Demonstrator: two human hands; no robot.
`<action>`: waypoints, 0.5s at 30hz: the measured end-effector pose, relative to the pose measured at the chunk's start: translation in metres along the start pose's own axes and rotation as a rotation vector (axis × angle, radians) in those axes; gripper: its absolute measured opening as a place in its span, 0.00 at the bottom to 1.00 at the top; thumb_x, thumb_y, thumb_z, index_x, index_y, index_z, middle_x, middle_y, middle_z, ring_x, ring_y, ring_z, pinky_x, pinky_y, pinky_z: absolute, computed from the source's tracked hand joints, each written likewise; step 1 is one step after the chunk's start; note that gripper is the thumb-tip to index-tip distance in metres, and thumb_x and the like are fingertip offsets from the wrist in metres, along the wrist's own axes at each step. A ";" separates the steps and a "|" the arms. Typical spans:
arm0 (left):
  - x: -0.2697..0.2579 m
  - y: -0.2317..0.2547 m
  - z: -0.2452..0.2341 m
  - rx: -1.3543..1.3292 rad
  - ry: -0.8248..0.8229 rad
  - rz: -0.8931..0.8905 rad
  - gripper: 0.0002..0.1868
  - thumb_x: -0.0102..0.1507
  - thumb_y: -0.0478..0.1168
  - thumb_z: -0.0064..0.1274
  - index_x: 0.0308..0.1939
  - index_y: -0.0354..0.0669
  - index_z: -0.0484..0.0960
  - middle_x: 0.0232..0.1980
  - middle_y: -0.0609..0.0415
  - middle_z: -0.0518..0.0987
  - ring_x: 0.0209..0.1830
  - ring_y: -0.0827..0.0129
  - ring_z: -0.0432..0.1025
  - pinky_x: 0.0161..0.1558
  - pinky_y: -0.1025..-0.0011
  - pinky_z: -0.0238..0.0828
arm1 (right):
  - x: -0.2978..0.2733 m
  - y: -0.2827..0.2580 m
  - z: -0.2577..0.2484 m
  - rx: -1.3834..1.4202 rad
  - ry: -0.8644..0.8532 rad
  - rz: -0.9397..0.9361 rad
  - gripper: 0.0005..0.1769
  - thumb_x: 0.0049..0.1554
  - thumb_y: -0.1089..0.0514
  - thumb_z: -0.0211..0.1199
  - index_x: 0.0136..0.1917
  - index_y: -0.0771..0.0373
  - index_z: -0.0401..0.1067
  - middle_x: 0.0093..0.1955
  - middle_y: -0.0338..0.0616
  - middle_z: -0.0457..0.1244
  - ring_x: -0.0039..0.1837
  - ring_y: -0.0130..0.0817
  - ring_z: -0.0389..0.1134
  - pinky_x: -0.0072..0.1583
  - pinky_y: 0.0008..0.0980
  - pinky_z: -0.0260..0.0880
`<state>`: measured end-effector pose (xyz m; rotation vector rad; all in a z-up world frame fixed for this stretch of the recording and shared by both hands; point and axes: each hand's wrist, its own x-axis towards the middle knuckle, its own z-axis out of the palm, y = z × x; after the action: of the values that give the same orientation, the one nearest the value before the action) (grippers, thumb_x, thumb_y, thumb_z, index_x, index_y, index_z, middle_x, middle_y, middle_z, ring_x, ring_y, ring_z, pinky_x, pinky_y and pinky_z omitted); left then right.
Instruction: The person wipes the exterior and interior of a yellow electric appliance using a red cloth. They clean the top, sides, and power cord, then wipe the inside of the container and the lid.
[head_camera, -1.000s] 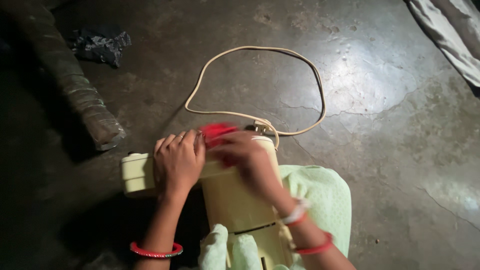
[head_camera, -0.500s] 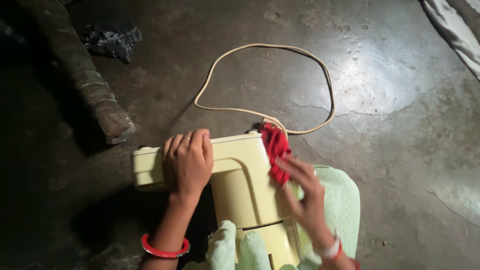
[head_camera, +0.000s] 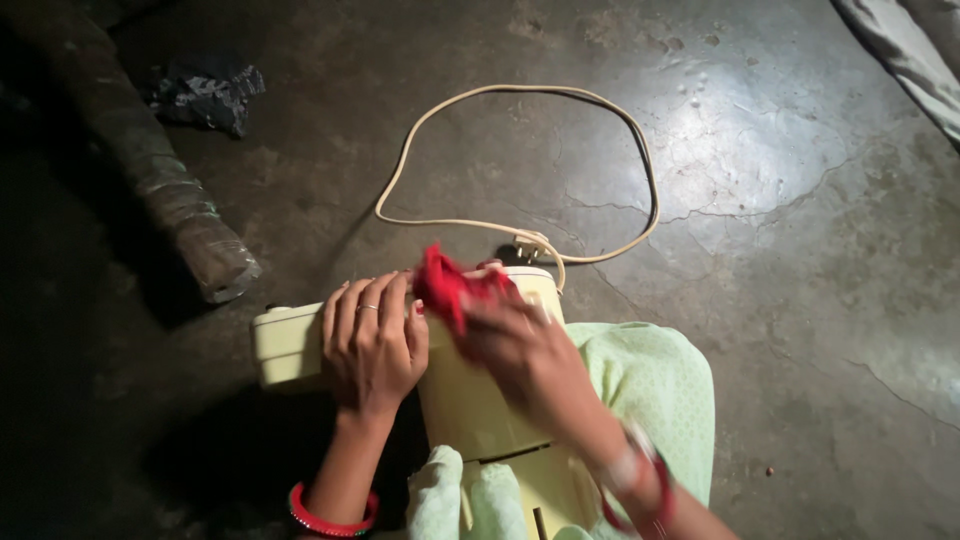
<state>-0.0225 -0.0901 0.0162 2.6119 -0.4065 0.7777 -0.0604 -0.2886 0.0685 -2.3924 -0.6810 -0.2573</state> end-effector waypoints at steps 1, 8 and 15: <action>-0.003 -0.001 0.001 -0.017 -0.006 0.000 0.20 0.67 0.44 0.45 0.57 0.36 0.80 0.51 0.46 0.81 0.54 0.51 0.74 0.65 0.53 0.68 | -0.013 -0.012 -0.009 -0.007 -0.032 -0.024 0.23 0.44 0.66 0.66 0.55 0.56 0.81 0.70 0.41 0.66 0.68 0.51 0.64 0.66 0.42 0.68; -0.019 -0.011 0.014 -0.325 0.027 -0.177 0.39 0.75 0.62 0.21 0.75 0.30 0.58 0.60 0.45 0.81 0.60 0.46 0.75 0.66 0.58 0.68 | -0.011 -0.003 0.010 0.051 -0.064 -0.005 0.21 0.45 0.69 0.64 0.52 0.58 0.80 0.65 0.43 0.67 0.69 0.52 0.64 0.68 0.44 0.66; -0.022 -0.019 0.012 -0.611 0.065 -0.234 0.55 0.71 0.77 0.21 0.78 0.26 0.50 0.69 0.32 0.75 0.67 0.45 0.74 0.69 0.58 0.68 | 0.039 0.027 0.024 0.161 -0.142 -0.084 0.14 0.52 0.64 0.68 0.53 0.54 0.81 0.60 0.38 0.70 0.66 0.43 0.67 0.67 0.39 0.68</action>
<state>-0.0278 -0.0753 -0.0115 2.0109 -0.2595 0.5485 -0.0125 -0.2753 0.0491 -2.2463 -0.8370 -0.0642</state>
